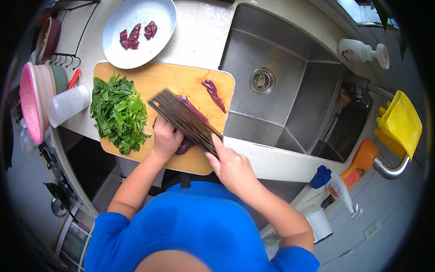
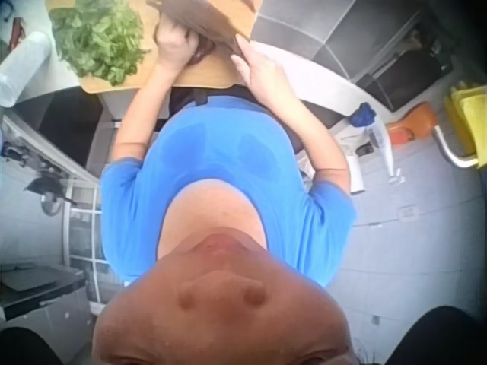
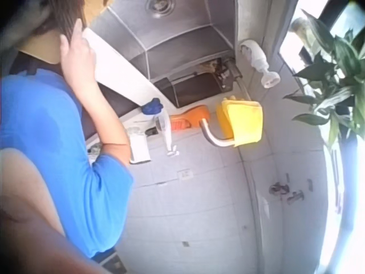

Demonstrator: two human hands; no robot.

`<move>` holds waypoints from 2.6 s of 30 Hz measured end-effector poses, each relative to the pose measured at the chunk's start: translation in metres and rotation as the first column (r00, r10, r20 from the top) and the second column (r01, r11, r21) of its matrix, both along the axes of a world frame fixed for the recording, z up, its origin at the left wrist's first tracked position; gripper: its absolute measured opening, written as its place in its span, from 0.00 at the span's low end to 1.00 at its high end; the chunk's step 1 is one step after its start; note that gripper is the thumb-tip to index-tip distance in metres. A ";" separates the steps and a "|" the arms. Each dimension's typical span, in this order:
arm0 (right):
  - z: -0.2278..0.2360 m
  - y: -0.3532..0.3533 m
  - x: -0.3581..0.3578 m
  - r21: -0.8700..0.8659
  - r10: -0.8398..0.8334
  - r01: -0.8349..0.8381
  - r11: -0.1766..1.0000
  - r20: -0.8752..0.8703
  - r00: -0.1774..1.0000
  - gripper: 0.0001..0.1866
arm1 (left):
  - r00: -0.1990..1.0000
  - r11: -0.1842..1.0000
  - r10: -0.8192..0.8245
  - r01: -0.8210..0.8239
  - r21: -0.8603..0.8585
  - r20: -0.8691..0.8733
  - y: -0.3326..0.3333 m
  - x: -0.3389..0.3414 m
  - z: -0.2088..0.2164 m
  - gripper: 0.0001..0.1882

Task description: The person slices a large piece of dark red meat into thin strips using a cleaver on a wooden cutting board. The person periodically transfers the sliced meat from the board to a white plate. A pile of chopped green vegetables is visible on the cutting board throughout the task.

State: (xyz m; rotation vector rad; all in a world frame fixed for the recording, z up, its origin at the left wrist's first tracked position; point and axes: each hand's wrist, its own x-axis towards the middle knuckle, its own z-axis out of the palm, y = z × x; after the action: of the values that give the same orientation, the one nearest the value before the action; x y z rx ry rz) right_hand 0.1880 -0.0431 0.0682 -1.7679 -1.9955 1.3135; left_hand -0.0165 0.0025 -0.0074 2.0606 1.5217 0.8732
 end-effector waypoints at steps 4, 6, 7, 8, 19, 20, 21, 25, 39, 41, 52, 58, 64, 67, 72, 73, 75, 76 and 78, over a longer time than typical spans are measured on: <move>-0.003 0.045 -0.034 -0.034 0.030 -0.030 0.999 -0.003 1.000 0.25 | 0.998 0.997 -0.050 0.052 -0.052 0.022 -0.002 -0.005 -0.002 0.12; -0.008 0.040 -0.019 -0.026 -0.079 0.076 0.997 -0.143 0.987 0.23 | 0.999 0.999 -0.043 0.043 0.017 -0.015 0.003 -0.003 0.005 0.11; -0.010 0.038 -0.009 -0.027 -0.129 0.126 0.992 -0.210 0.969 0.23 | 0.998 0.998 -0.053 0.052 0.029 0.035 0.009 -0.001 0.009 0.10; 0.000 0.040 -0.001 -0.098 -0.167 0.152 0.984 -0.175 0.970 0.21 | 0.997 0.998 -0.067 0.066 0.020 0.042 0.010 -0.001 0.008 0.10; 0.051 0.034 0.028 -0.408 -0.411 0.302 0.862 -0.213 0.886 0.23 | 0.985 0.987 -0.156 0.159 -0.031 0.075 0.031 0.016 0.026 0.13; 0.053 0.032 0.029 -0.409 -0.433 0.319 0.855 -0.222 0.874 0.24 | 0.979 0.980 -0.199 0.200 -0.007 0.030 0.040 0.022 0.026 0.11; 0.054 0.031 0.030 -0.411 -0.453 0.336 0.848 -0.232 0.861 0.24 | 0.978 0.978 -0.209 0.209 -0.022 -0.019 0.044 0.021 0.026 0.10; 0.051 0.006 0.027 -0.418 -0.453 0.353 0.837 -0.167 0.876 0.24 | 0.978 0.983 -0.185 0.184 -0.020 -0.093 0.048 0.015 0.024 0.07; 0.039 -0.015 0.010 -0.428 -0.442 0.348 0.834 -0.141 0.886 0.22 | 0.921 0.920 -0.389 0.389 0.041 -0.016 0.046 0.016 0.012 0.11; 0.036 -0.014 0.006 -0.403 -0.425 0.345 0.848 -0.128 0.896 0.22 | 0.918 0.918 -0.396 0.396 0.030 -0.033 0.046 0.014 0.009 0.11; 0.004 0.024 -0.009 -0.215 -0.369 0.324 0.921 -0.218 0.904 0.21 | 0.914 0.914 -0.405 0.406 0.000 -0.027 0.045 0.009 0.013 0.11; 0.007 0.027 -0.005 -0.299 -0.413 0.347 0.889 -0.197 0.889 0.21 | 0.923 0.924 -0.383 0.382 -0.023 -0.041 0.038 0.008 0.009 0.11; 0.007 0.023 0.000 -0.230 -0.355 0.313 0.921 -0.172 0.919 0.20 | 0.947 0.950 -0.312 0.310 -0.028 -0.072 0.037 0.002 0.010 0.11; 0.015 0.024 0.001 -0.286 -0.389 0.336 0.897 -0.153 0.908 0.19 | 0.958 0.960 -0.279 0.279 -0.014 -0.071 0.039 0.004 0.012 0.11; 0.019 0.022 0.005 -0.333 -0.409 0.325 0.885 -0.227 0.884 0.20 | 0.988 0.990 -0.120 0.126 -0.057 0.100 0.038 -0.001 0.038 0.09; 0.020 0.020 0.006 -0.339 -0.392 0.301 0.891 -0.241 0.888 0.20 | 0.995 0.994 -0.071 0.076 -0.084 0.069 0.033 -0.004 0.039 0.10; 0.020 0.020 0.007 -0.385 -0.328 0.224 0.895 -0.230 0.916 0.21 | 1.000 0.992 0.028 -0.027 -0.125 0.008 0.017 -0.008 0.043 0.11; 0.019 0.021 0.008 -0.404 -0.308 0.200 0.893 -0.222 0.925 0.21 | 0.998 0.989 0.040 -0.046 -0.143 -0.046 0.008 -0.006 0.044 0.12; 0.016 0.022 0.007 -0.415 -0.296 0.198 0.888 -0.185 0.937 0.22 | 0.995 0.987 0.059 -0.071 -0.144 -0.086 -0.008 0.000 0.038 0.13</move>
State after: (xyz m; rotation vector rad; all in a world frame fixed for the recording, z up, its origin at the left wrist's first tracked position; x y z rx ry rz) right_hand 0.1951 -0.0208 0.0840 -1.8300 -1.3896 1.8287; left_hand -0.0164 -0.0057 0.0311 1.9720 1.6522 0.6859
